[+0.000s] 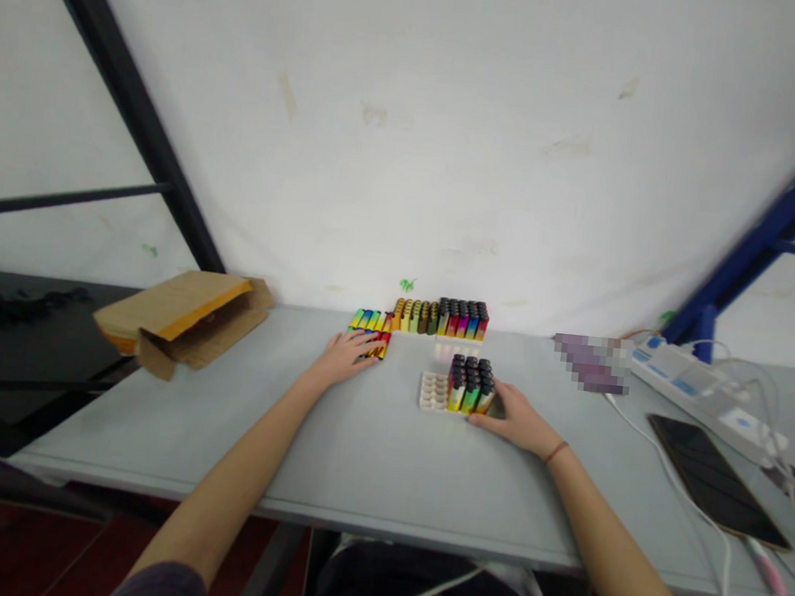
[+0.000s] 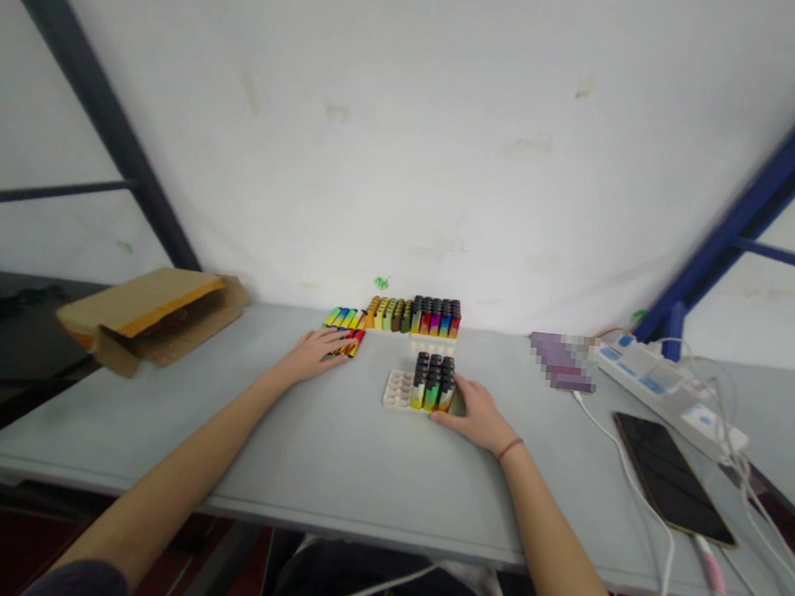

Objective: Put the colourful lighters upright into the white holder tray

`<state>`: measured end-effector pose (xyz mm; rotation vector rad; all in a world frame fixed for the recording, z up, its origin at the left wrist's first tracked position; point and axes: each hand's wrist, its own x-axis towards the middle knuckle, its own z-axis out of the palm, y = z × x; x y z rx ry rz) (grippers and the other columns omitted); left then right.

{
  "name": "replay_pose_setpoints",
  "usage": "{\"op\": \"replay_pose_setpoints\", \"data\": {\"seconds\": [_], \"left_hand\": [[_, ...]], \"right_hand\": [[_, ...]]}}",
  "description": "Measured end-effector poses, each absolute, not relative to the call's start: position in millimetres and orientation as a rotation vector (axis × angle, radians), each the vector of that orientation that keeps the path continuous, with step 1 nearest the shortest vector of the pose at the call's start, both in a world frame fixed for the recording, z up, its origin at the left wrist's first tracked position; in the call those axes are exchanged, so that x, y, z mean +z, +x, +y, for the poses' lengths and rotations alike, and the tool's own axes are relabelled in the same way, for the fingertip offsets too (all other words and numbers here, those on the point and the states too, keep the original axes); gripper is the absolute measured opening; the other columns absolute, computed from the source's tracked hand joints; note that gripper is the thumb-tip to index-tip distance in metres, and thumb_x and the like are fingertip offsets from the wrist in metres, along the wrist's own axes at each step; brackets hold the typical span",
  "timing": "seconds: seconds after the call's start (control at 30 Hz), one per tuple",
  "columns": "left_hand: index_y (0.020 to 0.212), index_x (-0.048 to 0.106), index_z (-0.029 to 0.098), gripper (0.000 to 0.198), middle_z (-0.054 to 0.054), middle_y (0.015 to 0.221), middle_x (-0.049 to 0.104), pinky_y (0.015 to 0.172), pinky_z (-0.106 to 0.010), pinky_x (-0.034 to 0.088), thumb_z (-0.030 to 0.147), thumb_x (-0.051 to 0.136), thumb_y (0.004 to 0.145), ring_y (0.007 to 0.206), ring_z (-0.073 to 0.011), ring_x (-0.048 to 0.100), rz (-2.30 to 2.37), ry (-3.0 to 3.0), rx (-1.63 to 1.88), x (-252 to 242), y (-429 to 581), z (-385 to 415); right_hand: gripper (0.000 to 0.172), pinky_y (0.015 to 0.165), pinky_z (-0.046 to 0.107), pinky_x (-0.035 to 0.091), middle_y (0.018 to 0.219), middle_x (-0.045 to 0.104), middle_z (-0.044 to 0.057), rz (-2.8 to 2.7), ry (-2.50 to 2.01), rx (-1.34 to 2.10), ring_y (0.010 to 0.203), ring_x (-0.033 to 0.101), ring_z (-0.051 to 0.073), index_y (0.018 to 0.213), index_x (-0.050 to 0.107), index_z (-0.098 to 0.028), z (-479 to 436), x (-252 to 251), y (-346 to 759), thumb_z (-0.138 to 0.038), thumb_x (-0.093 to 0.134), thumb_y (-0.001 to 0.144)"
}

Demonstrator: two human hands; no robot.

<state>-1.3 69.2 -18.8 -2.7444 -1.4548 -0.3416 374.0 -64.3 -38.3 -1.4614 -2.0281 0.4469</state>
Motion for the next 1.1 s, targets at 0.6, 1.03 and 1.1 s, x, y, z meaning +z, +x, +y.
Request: {"op": "replay_pose_setpoints", "data": {"seconds": [0.6, 1.03, 1.1], "left_hand": [[0.137, 0.058, 0.032, 0.043, -0.008, 0.149, 0.050, 0.113, -0.058, 0.033, 0.041, 0.040, 0.099, 0.139, -0.0283, 0.044, -1.415, -2.777, -0.387, -19, 1, 64], [0.148, 0.040, 0.014, 0.106, -0.021, 0.147, 0.049, 0.113, -0.050, 0.037, 0.056, 0.084, 0.062, 0.136, -0.0368, 0.047, -1.174, -3.418, -1.047, -5, 131, 5], [0.142, 0.046, 0.013, 0.099, -0.020, 0.135, 0.059, 0.105, -0.048, 0.044, 0.053, 0.085, 0.061, 0.123, -0.0350, 0.057, -1.191, -3.465, -1.027, -4, 144, 4]], "right_hand": [[0.078, 0.103, 0.054, 0.046, 0.128, 0.066, 0.018, -2.034, -1.480, 0.441, 0.116, 0.061, 0.037, 0.135, 0.055, -0.014, -63, -41, 375, -0.060, 0.072, 0.074], [0.075, 0.102, 0.053, 0.046, 0.129, 0.066, 0.017, -2.041, -1.455, 0.440, 0.116, 0.061, 0.036, 0.136, 0.054, -0.016, -64, -39, 374, -0.057, 0.073, 0.075], [0.077, 0.103, 0.053, 0.045, 0.131, 0.065, 0.019, -2.040, -1.456, 0.448, 0.118, 0.061, 0.037, 0.136, 0.053, -0.015, -63, -40, 375, -0.057, 0.073, 0.075]]}}
